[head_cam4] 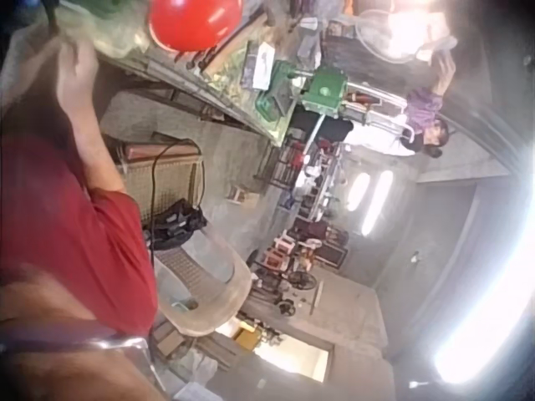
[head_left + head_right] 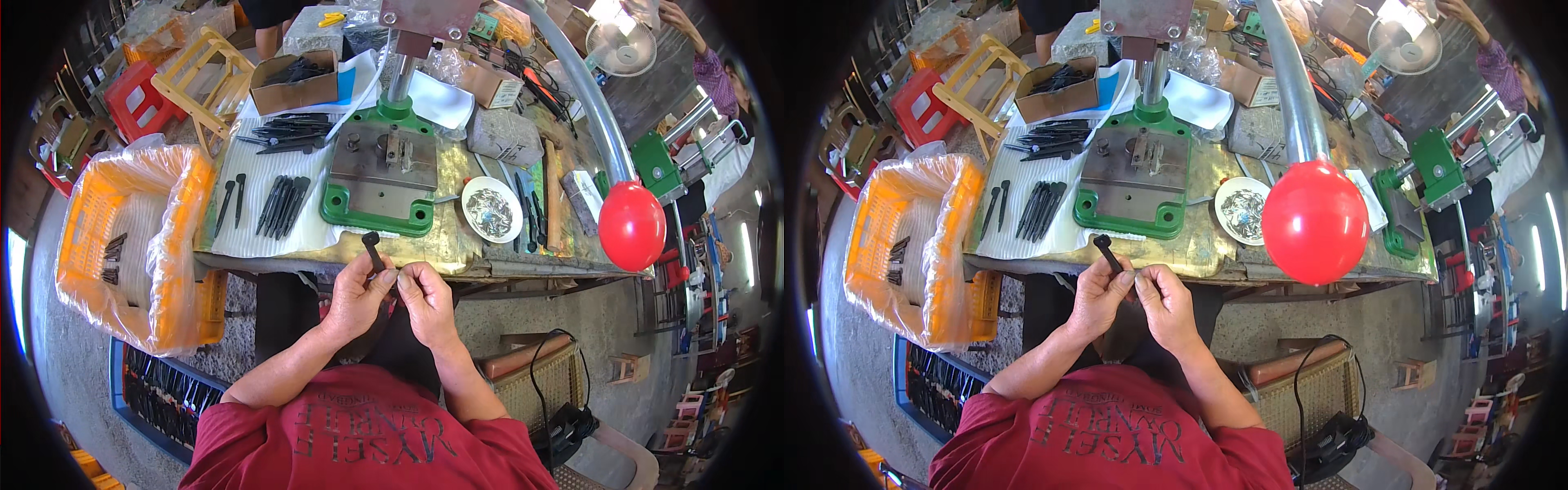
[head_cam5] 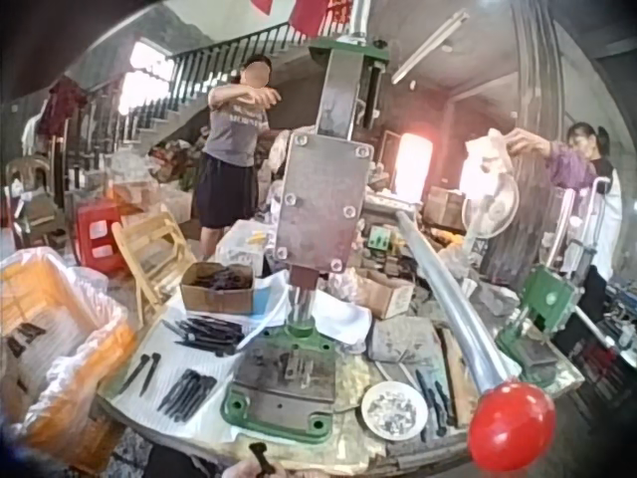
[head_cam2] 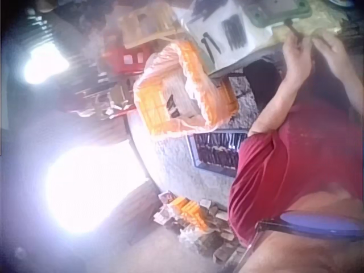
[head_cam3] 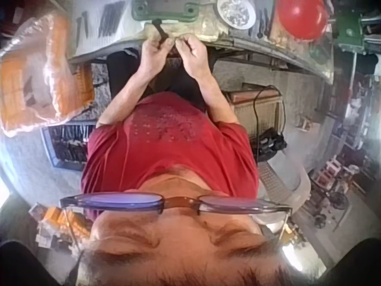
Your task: The person assembles hair clips by inserting small metal pins from a dish into the plastic clip components by hand and fastening them using a manual press machine.
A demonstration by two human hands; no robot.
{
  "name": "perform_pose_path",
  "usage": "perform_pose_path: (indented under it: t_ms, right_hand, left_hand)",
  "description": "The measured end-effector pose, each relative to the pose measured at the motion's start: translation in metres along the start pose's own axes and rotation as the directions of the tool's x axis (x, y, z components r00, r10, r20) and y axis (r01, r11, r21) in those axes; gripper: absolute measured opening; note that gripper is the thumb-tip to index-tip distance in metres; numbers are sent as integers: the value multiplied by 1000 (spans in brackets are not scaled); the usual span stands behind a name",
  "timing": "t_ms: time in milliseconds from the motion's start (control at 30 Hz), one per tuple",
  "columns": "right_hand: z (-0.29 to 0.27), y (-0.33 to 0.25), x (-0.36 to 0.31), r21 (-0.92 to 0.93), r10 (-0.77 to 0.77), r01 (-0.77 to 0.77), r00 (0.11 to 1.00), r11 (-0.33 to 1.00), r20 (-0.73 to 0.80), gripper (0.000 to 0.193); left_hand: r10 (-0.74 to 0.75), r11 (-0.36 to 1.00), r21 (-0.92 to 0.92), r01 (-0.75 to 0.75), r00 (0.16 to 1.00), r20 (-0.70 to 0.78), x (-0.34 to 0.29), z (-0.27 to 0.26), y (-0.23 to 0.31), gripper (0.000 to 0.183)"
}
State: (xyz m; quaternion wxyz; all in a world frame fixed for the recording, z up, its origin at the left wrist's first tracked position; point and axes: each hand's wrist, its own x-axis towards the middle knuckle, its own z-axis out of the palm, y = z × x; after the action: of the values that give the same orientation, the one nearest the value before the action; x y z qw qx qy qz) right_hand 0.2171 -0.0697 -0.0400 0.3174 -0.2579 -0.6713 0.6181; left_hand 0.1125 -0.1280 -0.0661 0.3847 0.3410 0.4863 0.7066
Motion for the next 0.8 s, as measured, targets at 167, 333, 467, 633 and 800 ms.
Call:
perform_pose_path:
  t_ms: [167,333,467,633,800]
  right_hand:
    - [5,1,5,74,-41,43,999,996,-21,10]
    - [4,10,6,23,-72,73,995,997,-73,11]
    - [3,12,2,61,-30,35,996,997,-86,11]
    - [7,15,-1,101,-3,9,998,995,-63,10]
    - [8,15,0,107,-9,17,997,994,-75,10]
  left_hand:
    - [-12,997,-74,11,1000,-8,2,2,4,8]
    - [-23,982,-185,25,1000,15,6,-3,7,9]
    - [-139,909,-398,122,990,-15,9,-8,13,11]
    - [-165,818,-559,137,986,1,12,-9,17,14]
    - [-180,808,-569,152,984,7,11,-9,18,14]
